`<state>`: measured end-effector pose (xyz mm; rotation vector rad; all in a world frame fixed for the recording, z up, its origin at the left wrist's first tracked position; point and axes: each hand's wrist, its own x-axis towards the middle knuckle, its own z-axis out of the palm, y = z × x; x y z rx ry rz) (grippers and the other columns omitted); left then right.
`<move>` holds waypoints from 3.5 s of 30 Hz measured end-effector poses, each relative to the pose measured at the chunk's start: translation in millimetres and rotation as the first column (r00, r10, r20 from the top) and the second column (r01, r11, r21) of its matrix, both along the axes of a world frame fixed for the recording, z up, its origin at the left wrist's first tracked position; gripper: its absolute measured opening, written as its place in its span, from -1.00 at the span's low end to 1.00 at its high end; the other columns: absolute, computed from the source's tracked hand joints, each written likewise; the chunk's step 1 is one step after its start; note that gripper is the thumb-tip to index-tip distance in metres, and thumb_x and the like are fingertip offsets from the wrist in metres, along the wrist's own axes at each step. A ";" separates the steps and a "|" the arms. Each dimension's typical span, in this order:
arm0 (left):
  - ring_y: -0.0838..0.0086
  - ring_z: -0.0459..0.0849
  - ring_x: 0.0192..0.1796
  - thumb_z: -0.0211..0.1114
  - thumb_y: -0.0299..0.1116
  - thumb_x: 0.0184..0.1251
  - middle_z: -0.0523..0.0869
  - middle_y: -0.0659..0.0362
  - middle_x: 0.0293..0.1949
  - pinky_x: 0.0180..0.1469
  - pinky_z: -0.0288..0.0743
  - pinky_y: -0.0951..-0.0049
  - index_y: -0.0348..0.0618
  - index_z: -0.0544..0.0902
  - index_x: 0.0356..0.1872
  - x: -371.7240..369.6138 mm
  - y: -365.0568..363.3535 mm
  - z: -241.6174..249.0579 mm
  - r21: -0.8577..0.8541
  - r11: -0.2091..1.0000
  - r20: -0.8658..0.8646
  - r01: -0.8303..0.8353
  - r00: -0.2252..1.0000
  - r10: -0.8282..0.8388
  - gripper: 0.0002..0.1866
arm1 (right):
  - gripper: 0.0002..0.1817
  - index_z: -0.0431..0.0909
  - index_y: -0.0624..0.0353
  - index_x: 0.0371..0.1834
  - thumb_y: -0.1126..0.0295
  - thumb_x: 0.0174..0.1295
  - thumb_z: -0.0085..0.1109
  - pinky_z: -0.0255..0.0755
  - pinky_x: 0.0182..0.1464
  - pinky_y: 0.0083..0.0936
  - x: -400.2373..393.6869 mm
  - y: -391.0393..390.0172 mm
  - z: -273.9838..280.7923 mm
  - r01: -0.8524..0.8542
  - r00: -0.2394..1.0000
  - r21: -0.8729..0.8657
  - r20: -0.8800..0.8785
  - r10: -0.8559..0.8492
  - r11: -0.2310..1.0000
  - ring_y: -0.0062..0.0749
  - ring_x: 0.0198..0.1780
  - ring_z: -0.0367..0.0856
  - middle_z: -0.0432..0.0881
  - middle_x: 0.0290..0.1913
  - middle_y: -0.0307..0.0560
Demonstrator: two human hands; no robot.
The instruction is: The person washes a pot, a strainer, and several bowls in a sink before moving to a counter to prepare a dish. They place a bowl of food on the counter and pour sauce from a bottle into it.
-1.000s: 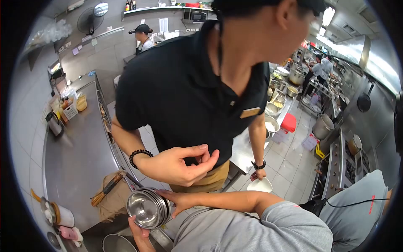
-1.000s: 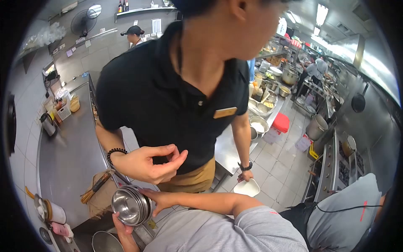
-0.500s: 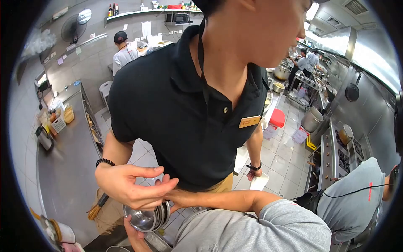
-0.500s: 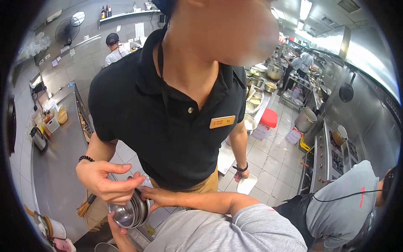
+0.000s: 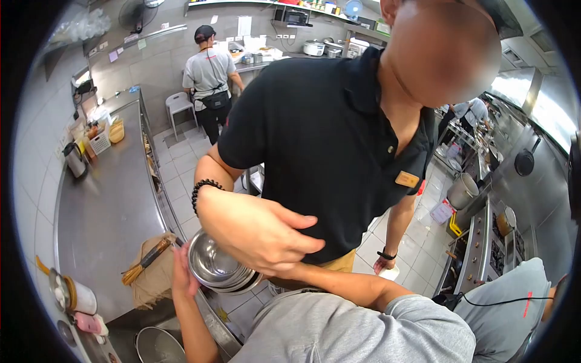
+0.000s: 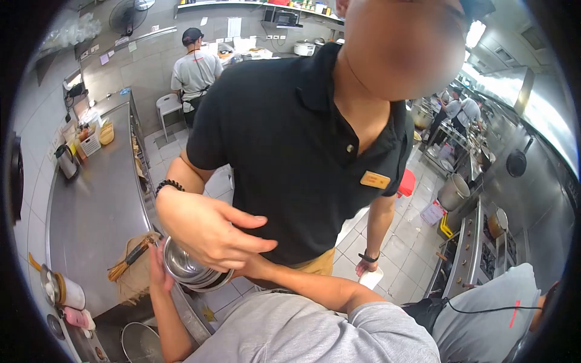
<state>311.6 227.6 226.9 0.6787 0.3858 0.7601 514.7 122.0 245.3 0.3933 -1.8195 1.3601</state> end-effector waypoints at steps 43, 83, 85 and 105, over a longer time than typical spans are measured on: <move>0.61 0.40 -0.59 0.27 -0.35 0.31 0.48 0.31 -0.56 -0.54 0.35 0.50 -0.17 0.47 0.28 243.3 230.1 -101.8 0.338 0.378 -0.867 0.862 0.442 -0.232 -0.50 | -0.59 0.56 0.19 -0.29 0.49 -0.22 0.59 0.27 0.29 -0.42 205.8 -64.0 -3.6 0.668 -0.605 -0.183 0.431 -0.669 -0.721 -0.30 0.27 0.43 0.50 0.21 -0.03; 0.49 0.59 -0.54 0.19 -0.33 0.42 0.63 0.12 -0.34 -0.55 0.46 0.55 -0.13 0.38 0.31 291.1 488.7 -211.2 -0.061 0.958 -0.839 0.280 0.506 -0.201 -0.53 | 0.00 0.61 0.04 0.16 -0.49 -0.26 0.36 0.46 0.15 -0.20 855.2 124.9 493.4 -0.639 -0.756 0.352 -0.123 0.643 -0.684 -0.05 0.11 0.64 0.69 0.06 0.06; 0.49 0.59 -0.54 0.19 -0.32 0.42 0.63 0.12 -0.34 -0.55 0.46 0.54 -0.12 0.38 0.32 292.3 515.3 -224.0 -0.094 0.958 -0.831 0.270 0.509 -0.224 -0.53 | -0.01 0.57 0.02 0.19 -0.47 -0.24 0.37 0.45 0.17 -0.19 866.6 127.3 493.0 -0.630 -0.763 0.369 -0.127 0.634 -0.684 -0.05 0.13 0.63 0.67 0.10 0.02; 0.38 0.54 -0.57 0.12 -0.20 0.44 0.58 0.08 -0.30 -0.60 0.41 0.44 -0.03 0.37 0.27 366.2 993.8 -259.5 -0.043 0.907 -0.856 0.419 0.453 -0.250 -0.57 | -0.17 0.29 0.24 0.40 0.04 0.10 0.30 0.32 0.33 -0.23 874.0 251.5 397.7 -0.758 -0.620 0.350 -0.128 0.774 -0.550 0.06 0.34 0.42 0.43 0.32 0.30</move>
